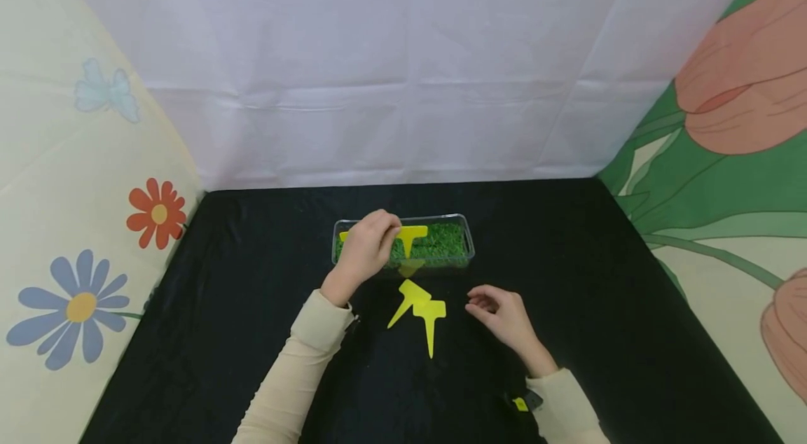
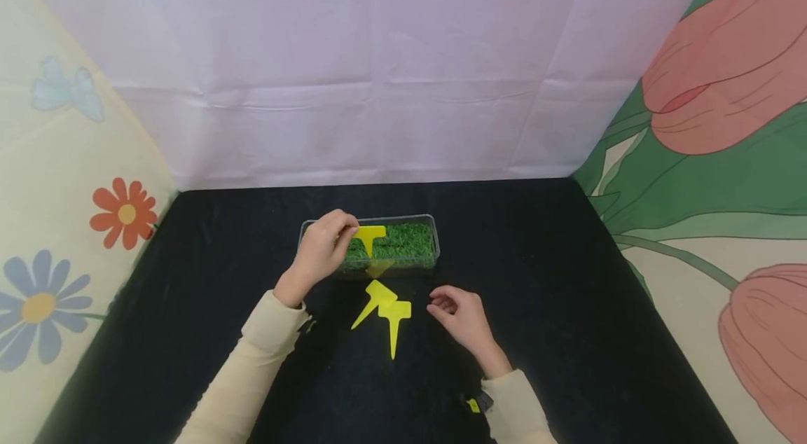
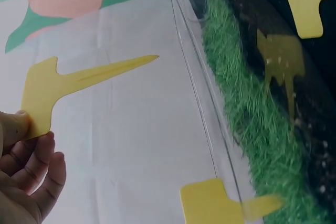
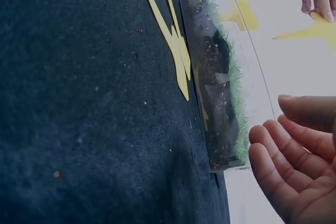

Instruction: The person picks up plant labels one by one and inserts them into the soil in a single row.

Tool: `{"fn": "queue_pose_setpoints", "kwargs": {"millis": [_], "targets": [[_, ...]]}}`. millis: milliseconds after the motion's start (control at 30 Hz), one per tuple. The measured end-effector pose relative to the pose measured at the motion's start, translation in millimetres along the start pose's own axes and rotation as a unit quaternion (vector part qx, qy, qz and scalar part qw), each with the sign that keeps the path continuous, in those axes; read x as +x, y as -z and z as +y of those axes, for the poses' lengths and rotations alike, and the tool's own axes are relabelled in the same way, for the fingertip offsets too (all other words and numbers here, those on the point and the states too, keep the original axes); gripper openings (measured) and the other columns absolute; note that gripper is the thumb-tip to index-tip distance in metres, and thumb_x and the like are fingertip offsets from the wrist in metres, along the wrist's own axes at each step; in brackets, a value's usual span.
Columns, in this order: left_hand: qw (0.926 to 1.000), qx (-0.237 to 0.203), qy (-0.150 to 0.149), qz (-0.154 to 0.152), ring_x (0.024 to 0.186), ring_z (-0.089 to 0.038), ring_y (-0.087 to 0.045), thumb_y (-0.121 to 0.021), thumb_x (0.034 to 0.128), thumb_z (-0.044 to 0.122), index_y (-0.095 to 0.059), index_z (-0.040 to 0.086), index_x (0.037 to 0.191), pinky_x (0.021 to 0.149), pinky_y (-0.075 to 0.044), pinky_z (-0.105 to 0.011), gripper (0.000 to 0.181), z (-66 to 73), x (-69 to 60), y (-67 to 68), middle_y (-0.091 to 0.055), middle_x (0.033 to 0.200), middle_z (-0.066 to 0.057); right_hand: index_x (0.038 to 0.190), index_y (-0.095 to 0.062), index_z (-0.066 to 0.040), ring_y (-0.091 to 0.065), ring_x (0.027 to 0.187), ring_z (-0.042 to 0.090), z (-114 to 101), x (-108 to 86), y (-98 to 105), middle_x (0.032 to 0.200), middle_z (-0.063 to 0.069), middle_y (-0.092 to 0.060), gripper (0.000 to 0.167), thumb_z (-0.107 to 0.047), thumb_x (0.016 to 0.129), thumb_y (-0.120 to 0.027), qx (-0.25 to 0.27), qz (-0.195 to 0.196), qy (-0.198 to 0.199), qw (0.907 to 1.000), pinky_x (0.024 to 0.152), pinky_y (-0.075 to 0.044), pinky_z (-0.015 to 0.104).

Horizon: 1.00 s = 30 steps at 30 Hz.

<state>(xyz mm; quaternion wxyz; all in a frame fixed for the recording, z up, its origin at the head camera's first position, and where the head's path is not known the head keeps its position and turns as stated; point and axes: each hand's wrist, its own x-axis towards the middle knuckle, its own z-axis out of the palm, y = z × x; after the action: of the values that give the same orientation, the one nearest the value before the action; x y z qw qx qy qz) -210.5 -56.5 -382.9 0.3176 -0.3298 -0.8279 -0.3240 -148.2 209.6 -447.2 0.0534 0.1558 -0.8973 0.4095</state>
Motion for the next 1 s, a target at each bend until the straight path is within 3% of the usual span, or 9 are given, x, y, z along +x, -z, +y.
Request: {"fn": "queue_pose_setpoints", "kwargs": {"millis": [267, 567, 1000], "targets": [[0.9987, 0.044, 0.021, -0.013, 0.064, -0.018, -0.052, -0.061, 0.0849, 0.000, -0.058, 0.003, 0.083, 0.060, -0.046, -0.027, 0.004, -15.5, 0.9, 2.0, -0.056, 0.075, -0.007, 0.088, -0.066, 0.001, -0.059, 0.064, 0.011, 3, -3.6, 1, 0.076, 0.003, -0.064, 0.016, 0.002, 0.073, -0.072, -0.002, 0.006, 0.000, 1.0000, 0.058, -0.050, 0.026], [0.9967, 0.064, 0.043, -0.026, 0.066, -0.019, -0.054, -0.061, 0.0852, 0.000, -0.059, 0.003, 0.083, 0.062, -0.047, -0.029, 0.003, -31.2, -1.8, -2.4, -0.057, 0.076, -0.008, 0.088, -0.066, 0.001, -0.059, 0.063, 0.010, 6, -5.7, 4, 0.076, 0.003, -0.064, 0.015, 0.002, 0.074, -0.072, 0.001, 0.012, 0.011, 0.9999, 0.057, -0.050, 0.025], [0.9963, 0.068, 0.042, -0.033, 0.064, -0.020, -0.054, -0.062, 0.0835, -0.002, -0.060, 0.003, 0.082, 0.061, -0.047, -0.031, 0.005, -48.0, -8.7, -16.1, -0.057, 0.074, -0.009, 0.087, -0.066, 0.001, -0.059, 0.062, 0.008, 9, -8.7, 6, 0.075, 0.003, -0.064, 0.014, 0.002, 0.074, -0.071, -0.001, 0.022, 0.019, 0.9996, 0.056, -0.050, 0.025]]}}
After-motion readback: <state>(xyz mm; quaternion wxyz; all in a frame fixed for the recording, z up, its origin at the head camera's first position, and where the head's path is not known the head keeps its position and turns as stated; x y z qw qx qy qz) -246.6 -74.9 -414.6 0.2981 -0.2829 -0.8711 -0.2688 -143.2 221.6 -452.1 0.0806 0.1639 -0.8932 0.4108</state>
